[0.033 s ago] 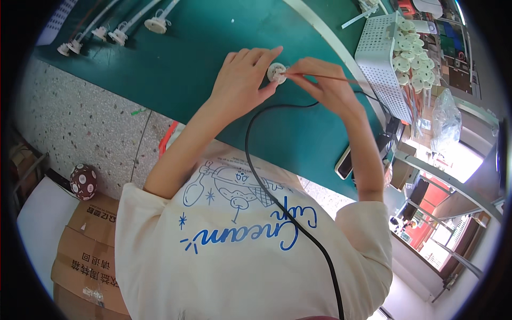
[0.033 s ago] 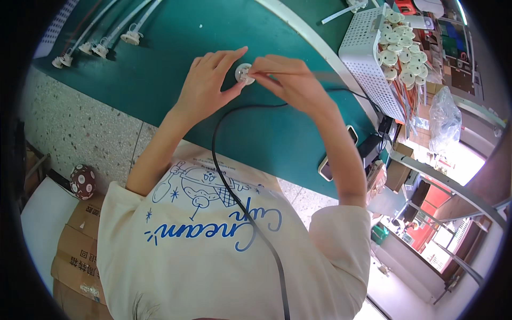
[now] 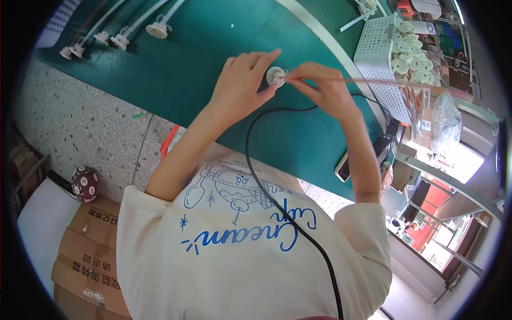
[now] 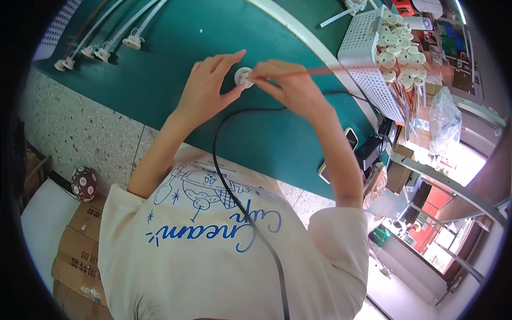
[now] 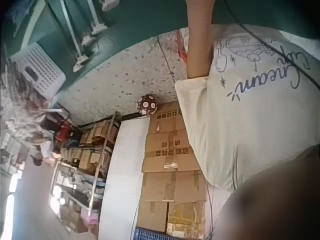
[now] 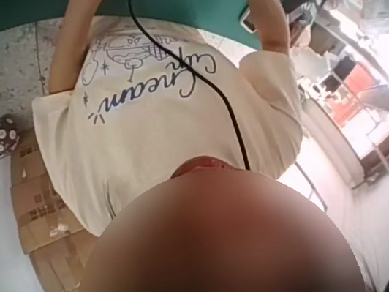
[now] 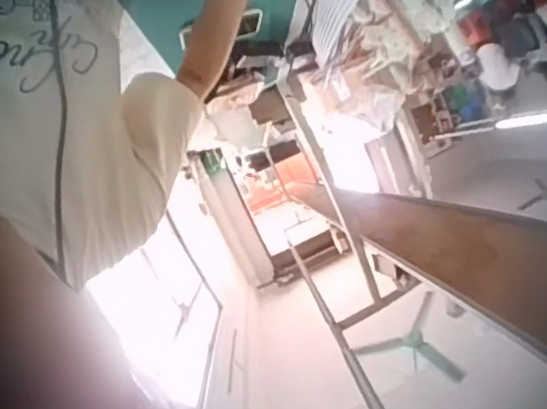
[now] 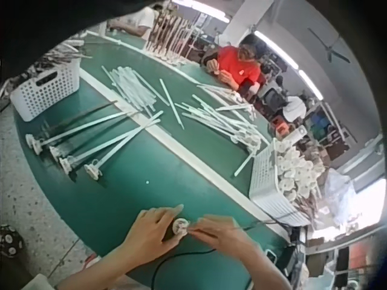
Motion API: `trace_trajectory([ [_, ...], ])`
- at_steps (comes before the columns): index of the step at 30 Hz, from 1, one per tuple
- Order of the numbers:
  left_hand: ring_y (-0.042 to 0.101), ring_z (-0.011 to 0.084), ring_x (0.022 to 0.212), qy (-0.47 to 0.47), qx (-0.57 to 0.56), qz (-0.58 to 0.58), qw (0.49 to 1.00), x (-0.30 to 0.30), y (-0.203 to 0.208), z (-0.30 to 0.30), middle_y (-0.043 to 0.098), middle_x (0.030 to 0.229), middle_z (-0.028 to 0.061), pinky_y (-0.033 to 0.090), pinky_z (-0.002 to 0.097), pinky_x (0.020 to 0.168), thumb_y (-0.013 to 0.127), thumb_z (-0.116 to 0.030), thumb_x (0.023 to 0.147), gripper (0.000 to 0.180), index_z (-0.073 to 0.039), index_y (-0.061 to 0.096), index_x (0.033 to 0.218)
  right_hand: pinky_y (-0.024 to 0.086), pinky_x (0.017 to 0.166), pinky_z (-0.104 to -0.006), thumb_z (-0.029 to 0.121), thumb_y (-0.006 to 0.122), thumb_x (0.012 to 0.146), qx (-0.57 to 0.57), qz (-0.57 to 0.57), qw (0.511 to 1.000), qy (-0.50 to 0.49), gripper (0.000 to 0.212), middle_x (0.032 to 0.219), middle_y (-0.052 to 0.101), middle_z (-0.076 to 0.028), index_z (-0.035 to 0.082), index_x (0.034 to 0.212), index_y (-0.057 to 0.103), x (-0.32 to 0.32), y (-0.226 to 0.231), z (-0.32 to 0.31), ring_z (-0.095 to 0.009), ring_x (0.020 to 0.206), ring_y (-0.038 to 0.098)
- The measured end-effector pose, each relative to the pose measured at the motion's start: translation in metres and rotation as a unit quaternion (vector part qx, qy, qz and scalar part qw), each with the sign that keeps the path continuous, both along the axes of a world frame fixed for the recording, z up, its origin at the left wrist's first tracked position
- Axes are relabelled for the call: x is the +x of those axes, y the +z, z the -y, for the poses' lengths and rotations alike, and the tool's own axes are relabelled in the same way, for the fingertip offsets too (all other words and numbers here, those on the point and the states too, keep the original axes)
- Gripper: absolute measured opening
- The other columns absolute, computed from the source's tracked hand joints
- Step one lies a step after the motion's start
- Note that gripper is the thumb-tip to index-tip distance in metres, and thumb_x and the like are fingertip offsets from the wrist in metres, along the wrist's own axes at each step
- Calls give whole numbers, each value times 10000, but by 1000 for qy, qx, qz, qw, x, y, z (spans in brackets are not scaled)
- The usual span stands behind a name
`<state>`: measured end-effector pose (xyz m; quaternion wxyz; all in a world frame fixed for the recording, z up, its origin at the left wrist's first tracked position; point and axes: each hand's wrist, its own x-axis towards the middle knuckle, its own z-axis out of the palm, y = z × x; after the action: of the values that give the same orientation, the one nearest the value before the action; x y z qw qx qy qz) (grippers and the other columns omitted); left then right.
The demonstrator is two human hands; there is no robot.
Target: Assembling LED light strips by fitting them into plastic bases and tucking wires.
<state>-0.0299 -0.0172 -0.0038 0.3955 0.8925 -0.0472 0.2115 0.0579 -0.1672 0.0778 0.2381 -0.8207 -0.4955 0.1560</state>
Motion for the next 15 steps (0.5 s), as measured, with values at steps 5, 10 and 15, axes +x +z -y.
trace_trajectory([
  [5, 548, 124, 848, -55, -357, -116, 925, -3, 7, -5, 547, 971, 57, 444, 249, 732, 616, -23, 700, 465, -25, 439, 1130, 475, 605, -249, -40, 611, 679, 163, -37, 984, -59, 137, 840, 600, -115, 10, 805, 594, -14, -3, 9, -182, 722, 584],
  [10, 565, 129, 789, -32, -466, -57, 882, -9, 26, 0, 537, 955, 66, 471, 234, 701, 636, 25, 669, 458, -5, 472, 1096, 455, 605, -223, -66, 628, 646, 229, -159, 951, -130, 144, 845, 607, -119, 15, 762, 600, -20, 4, 5, -162, 720, 583],
  [15, 504, 130, 902, -148, -512, -82, 842, -8, 35, -13, 406, 977, 41, 422, 229, 761, 626, 67, 656, 472, -11, 477, 1098, 450, 619, -231, -48, 635, 641, 252, -281, 922, -88, 115, 822, 612, -113, 20, 726, 600, -8, 9, 4, -147, 726, 582],
])
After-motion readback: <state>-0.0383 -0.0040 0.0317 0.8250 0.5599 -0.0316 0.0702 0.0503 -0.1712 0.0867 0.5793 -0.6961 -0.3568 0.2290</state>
